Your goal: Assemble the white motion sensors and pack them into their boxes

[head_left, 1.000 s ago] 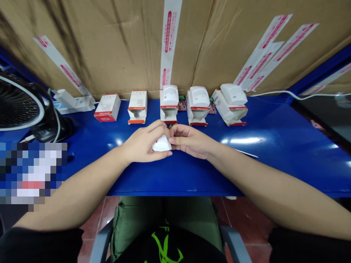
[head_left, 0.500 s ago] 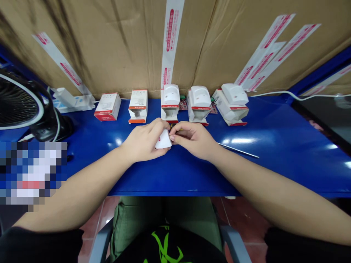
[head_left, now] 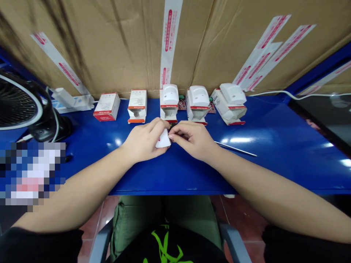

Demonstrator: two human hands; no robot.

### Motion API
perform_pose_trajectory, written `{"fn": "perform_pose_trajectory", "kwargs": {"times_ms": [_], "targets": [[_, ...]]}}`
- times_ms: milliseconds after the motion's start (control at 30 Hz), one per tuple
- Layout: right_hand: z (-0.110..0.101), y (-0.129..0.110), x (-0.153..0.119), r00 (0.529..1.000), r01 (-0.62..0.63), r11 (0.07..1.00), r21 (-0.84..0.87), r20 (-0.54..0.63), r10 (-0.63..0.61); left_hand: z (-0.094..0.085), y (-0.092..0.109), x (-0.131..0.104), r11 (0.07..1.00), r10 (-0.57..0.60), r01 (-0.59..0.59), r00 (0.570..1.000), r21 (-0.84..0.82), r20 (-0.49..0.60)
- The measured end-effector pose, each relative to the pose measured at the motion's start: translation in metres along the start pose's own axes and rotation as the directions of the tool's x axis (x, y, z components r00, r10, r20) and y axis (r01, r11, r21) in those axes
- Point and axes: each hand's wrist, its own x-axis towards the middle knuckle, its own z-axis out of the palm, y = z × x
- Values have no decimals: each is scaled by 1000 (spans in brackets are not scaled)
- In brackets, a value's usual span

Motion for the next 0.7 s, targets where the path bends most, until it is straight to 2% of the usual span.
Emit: {"fn": "perform_pose_trajectory", "kwargs": {"times_ms": [133, 300, 367, 467, 567, 700], "targets": [[-3, 3, 1, 996, 69, 996, -58, 52, -66, -2, 0, 0, 1000, 13, -13, 1000, -3, 14], [-5, 3, 4, 979, 125, 992, -14, 165, -121, -4, -1, 1, 999, 41, -40, 998, -25, 55], [-4, 2, 4, 982, 70, 997, 28, 173, -74, -4, -2, 0, 998, 49, -47, 998, -52, 44], [1, 3, 3, 974, -124, 976, 181, 209, 85, -2, -3, 0, 995, 45, -41, 998, -96, 35], [8, 7, 2, 915, -367, 831, 418, 321, 243, 1, -3, 0, 992, 38, -35, 999, -124, 21], [14, 10, 4, 815, -578, 493, 650, 436, 381, 3, -4, 1, 980, 6, -4, 1000, -199, 6]]}}
